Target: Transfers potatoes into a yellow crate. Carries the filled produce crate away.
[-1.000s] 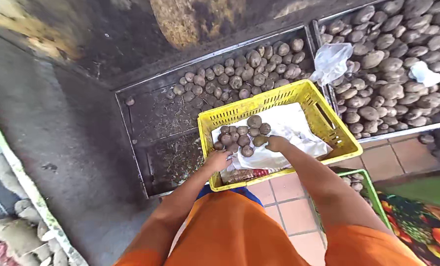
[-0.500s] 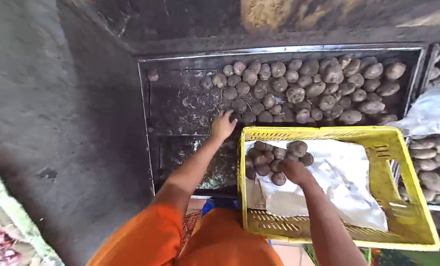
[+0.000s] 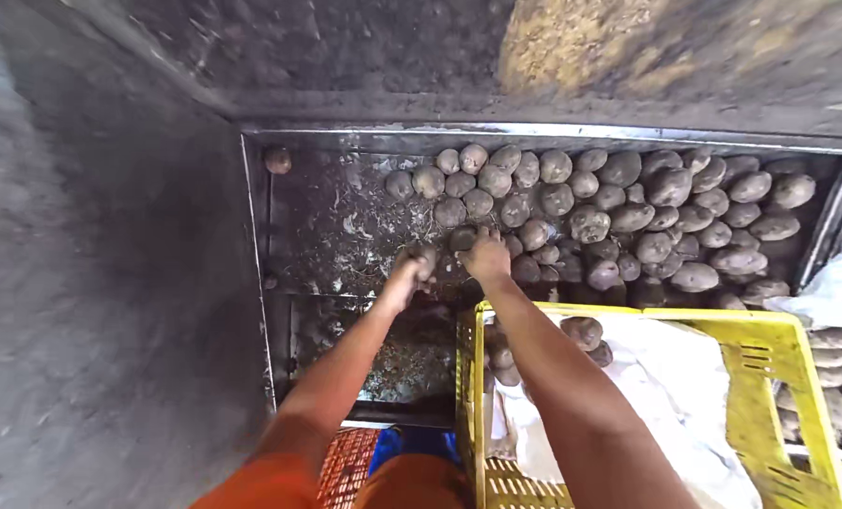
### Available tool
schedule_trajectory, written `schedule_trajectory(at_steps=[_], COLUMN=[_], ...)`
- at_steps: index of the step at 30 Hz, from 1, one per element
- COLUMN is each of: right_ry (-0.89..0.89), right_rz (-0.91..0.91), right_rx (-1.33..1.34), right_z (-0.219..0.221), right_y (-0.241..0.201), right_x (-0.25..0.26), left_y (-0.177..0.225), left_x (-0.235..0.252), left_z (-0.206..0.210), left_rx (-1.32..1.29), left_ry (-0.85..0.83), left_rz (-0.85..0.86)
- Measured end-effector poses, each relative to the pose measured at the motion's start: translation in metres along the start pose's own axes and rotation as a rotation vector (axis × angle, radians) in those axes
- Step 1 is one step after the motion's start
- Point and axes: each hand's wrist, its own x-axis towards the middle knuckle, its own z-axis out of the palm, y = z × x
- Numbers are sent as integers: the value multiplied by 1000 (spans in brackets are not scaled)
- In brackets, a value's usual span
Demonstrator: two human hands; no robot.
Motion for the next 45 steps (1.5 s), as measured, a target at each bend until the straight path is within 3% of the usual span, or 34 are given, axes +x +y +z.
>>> schedule_trajectory(at_steps=[2, 6, 8, 10, 13, 15, 17, 19, 21, 24, 26, 28, 31, 34, 36, 38, 40, 42, 45], right_ry=[-8, 169, 254, 150, -145, -210, -240, -312, -330, -278, -121, 36, 135, 143, 103, 26, 16, 2, -59], right_rz=[22, -115, -226, -321, -498, -602, -649, -725, -643, -525, -374, -258, -306, -437, -483, -424, -384, -361, -380], right_rx=[-39, 140, 484, 1005, 1645, 1861, 1911, 1818, 1625, 1331, 1175, 994, 698, 274, 21, -188, -315, -339, -254], right_z=[4, 2, -9, -15, -12, -9, -5, 4, 3, -8, -25, -47, -63, -58, -51, -42, -33, -34, -48], right_y=[-7, 2, 15, 29, 53, 71, 111, 170, 219, 261, 237, 181, 87, 20, -7, -25, -35, -41, -37], right_x=[6, 3, -8, -29, -66, -90, -116, -142, -171, -193, -184, -152, -76, 5, 44, 67, 76, 76, 77], left_y=[9, 23, 27, 32, 49, 68, 83, 99, 111, 118, 122, 124, 114, 97, 87, 80, 73, 66, 62], left_x=[-3, 7, 18, 18, -13, -37, -28, 21, 83, 138, 155, 161, 154, 133, 115, 93, 75, 66, 66], left_z=[-17, -24, -18, -6, 34, 51, 53, 32, 6, -5, 3, 9, 11, 9, -3, -24, -41, -50, -38], left_rx=[-395, -558, -587, -558, -256, 149, 385, 588, 842, 1090, 1193, 1214, 1222, 1217, 1048, 629, 32, -335, -190], left_ry=[-90, -198, -163, -116, -123, -264, -167, 144, 358, 334, 294, 285, 280, 323, 405, 451, 300, 74, -62], left_rz=[-92, -101, -88, -98, -42, 188, 387, 389, 273, 5, -72, -95, -8, 134, 169, 212, 177, 33, -37])
